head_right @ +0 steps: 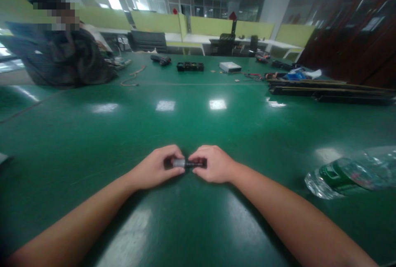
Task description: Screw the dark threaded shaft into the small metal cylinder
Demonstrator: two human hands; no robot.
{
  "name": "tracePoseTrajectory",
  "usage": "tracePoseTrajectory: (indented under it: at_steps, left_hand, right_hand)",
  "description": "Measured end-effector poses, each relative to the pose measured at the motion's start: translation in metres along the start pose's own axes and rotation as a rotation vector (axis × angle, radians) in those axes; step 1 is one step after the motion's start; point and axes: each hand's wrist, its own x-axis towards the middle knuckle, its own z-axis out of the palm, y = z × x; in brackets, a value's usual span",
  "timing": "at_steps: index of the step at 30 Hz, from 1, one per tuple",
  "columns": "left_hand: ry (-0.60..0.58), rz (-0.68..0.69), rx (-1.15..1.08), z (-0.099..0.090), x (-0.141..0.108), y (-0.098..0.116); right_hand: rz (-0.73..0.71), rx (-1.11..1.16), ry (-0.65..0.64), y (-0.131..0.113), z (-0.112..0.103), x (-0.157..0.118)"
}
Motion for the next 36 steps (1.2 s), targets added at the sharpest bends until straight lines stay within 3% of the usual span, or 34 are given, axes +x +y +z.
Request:
tracePoseTrajectory:
  at_steps: [6,36]
  left_hand:
    - [0.008,-0.011,0.009,-0.0008,-0.0004,-0.0011]
    - [0.024,-0.038,-0.01,0.0008,0.0012,0.0007]
  right_hand:
    - [0.08,0.067,0.024,0.0023,0.0055,0.0008]
    - [-0.017,-0.095,0.015,-0.0022,0.0056,0.0046]
